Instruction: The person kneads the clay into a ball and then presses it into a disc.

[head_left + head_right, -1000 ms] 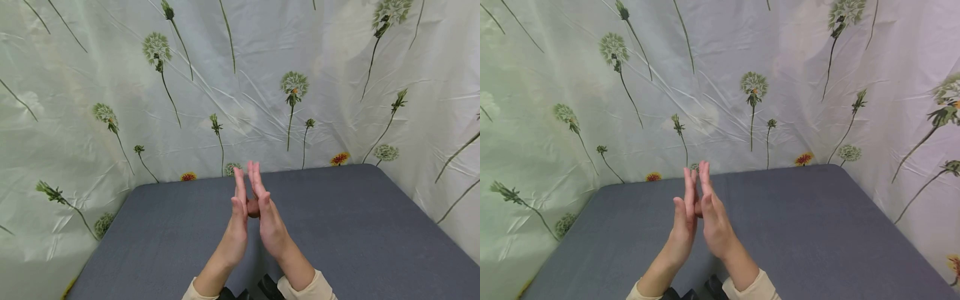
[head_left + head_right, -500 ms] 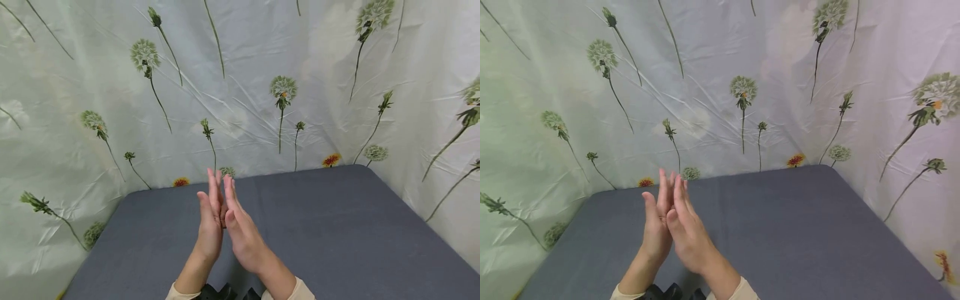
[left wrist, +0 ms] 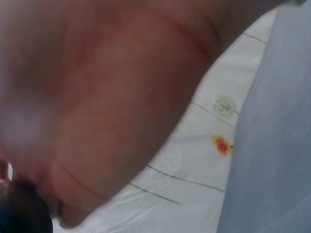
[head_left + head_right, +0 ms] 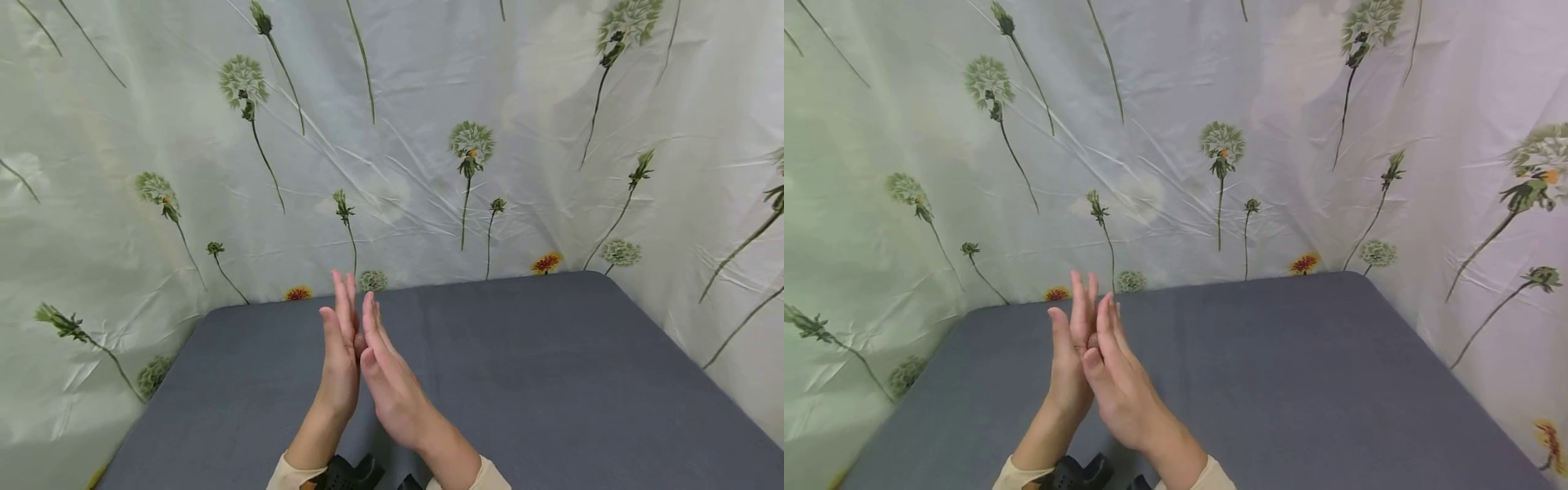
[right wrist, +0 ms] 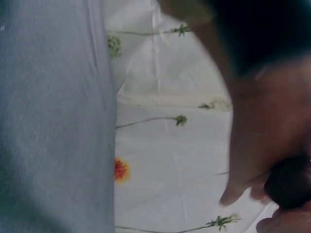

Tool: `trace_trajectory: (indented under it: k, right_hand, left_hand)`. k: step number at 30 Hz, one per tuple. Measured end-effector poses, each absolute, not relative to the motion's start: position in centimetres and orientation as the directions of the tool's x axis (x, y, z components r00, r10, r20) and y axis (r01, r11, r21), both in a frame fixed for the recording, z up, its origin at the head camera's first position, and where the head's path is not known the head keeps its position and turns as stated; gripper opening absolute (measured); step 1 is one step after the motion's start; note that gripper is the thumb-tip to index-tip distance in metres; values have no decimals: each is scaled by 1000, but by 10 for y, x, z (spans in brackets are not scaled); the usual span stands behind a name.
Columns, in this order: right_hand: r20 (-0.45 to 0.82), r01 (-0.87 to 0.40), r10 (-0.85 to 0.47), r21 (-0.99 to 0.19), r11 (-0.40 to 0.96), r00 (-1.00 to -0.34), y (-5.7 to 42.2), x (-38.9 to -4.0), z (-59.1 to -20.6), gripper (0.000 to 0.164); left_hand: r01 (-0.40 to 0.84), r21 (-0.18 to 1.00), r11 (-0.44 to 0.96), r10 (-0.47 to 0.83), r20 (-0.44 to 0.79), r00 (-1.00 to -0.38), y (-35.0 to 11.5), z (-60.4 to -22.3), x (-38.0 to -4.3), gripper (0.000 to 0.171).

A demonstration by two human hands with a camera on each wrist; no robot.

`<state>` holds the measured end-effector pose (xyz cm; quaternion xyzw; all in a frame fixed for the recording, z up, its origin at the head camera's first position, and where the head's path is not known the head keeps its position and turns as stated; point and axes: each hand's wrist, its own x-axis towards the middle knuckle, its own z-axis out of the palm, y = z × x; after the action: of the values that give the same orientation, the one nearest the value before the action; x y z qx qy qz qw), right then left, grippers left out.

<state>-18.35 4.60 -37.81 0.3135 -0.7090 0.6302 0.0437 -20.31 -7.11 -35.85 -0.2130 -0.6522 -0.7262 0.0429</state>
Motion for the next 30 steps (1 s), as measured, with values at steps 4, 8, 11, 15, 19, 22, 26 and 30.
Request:
trace_trajectory:
  k: [4,8,11,15,19,22,26,30]
  right_hand:
    - [527,-554,-321,-833,-11,-787,56,-182,-375,61]
    - [546,-549,-291,-832,-81,-785,71,-193,-374,64]
    - [536,-524,-329,-841,-131,-778,75,-199,-377,67]
    - [523,-519,-389,-846,-127,-758,59,-194,-383,66]
    - [535,-550,-401,-830,-87,-743,44,-182,-382,62]
    - [577,-592,-372,-801,-83,-728,47,-178,-375,61]
    - [599,-600,-291,-794,-96,-746,66,-182,-366,63]
    - [533,-521,-294,-844,-124,-794,78,-191,-366,66]
  left_hand:
    - [322,929,-183,287,364,-886,-62,-365,-202,71]
    - [370,919,-133,342,393,-853,-42,-367,-188,68]
    - [411,907,-88,322,417,-850,-38,-361,-180,69]
    - [430,898,-93,226,440,-869,-55,-348,-183,75]
    - [420,898,-133,156,438,-885,-69,-342,-189,75]
    - [382,911,-156,187,407,-894,-67,-347,-191,71]
    - [368,919,-142,305,394,-867,-48,-357,-184,67]
    - [421,898,-129,366,438,-821,-39,-353,-172,68]
